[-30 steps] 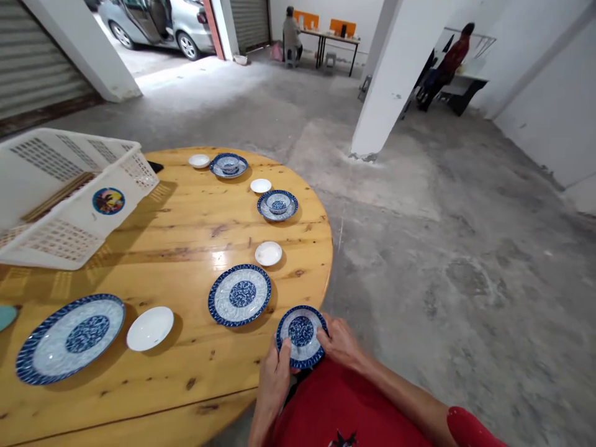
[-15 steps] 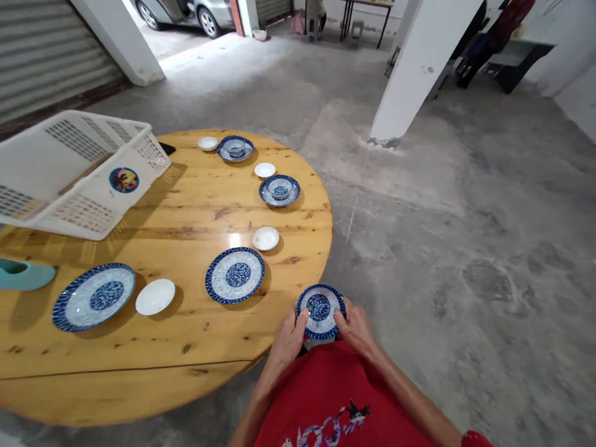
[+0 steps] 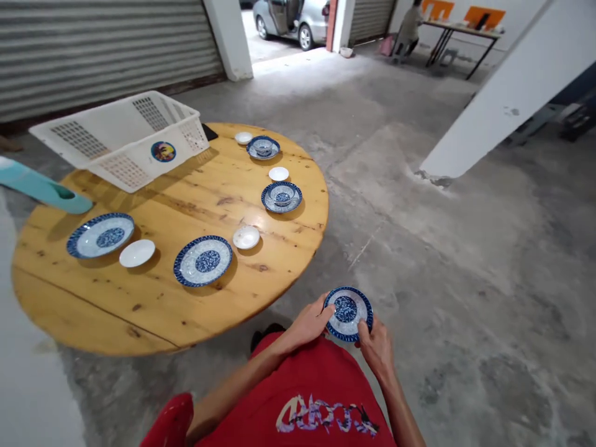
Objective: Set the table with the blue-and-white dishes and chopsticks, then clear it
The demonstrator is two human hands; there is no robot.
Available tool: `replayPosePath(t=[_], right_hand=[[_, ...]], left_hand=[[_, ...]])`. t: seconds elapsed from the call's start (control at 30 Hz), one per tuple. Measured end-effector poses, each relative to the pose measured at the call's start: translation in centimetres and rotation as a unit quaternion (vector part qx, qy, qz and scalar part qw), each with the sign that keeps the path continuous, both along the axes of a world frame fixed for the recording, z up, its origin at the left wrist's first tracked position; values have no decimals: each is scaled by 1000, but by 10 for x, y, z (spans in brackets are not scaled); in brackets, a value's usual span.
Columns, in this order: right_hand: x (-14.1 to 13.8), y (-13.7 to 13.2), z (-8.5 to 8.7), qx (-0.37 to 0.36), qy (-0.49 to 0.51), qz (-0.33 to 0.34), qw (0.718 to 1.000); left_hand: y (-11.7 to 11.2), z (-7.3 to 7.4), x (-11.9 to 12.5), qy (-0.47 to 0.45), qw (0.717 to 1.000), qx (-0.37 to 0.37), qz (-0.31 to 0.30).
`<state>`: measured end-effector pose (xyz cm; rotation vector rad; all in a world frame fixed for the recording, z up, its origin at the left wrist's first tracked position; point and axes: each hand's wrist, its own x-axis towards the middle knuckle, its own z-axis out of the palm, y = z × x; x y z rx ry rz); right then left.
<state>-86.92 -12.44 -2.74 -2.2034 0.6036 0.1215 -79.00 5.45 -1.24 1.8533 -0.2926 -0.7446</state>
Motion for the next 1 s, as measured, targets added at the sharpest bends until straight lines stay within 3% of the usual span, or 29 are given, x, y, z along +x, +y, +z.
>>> replayPosePath(t=[0.1,0.23,0.43,0.57,0.7,0.83,1.0], right_hand=[[7,-29,1,18,10,11,1000],[26,-41,-4,41,19,32,998],[75,-41,-16,84,20,65,994],[130,-43,-15,80,26,97,992],[200,-37,-2,53,28,153,986],[274,-18,12,20,23,213,977],[357,15,18,-52,-16,279,959]], left_hand=[[-26,0,2,36,999,-13,0],[-35,-1,12,37,999,18,15],[-31,3,53,-64,982,177,3],[-27,4,97,-100,968,230,17],[-18,3,147,-89,966,232,69],[-1,8,195,-66,959,242,130],[26,20,253,-78,942,273,182]])
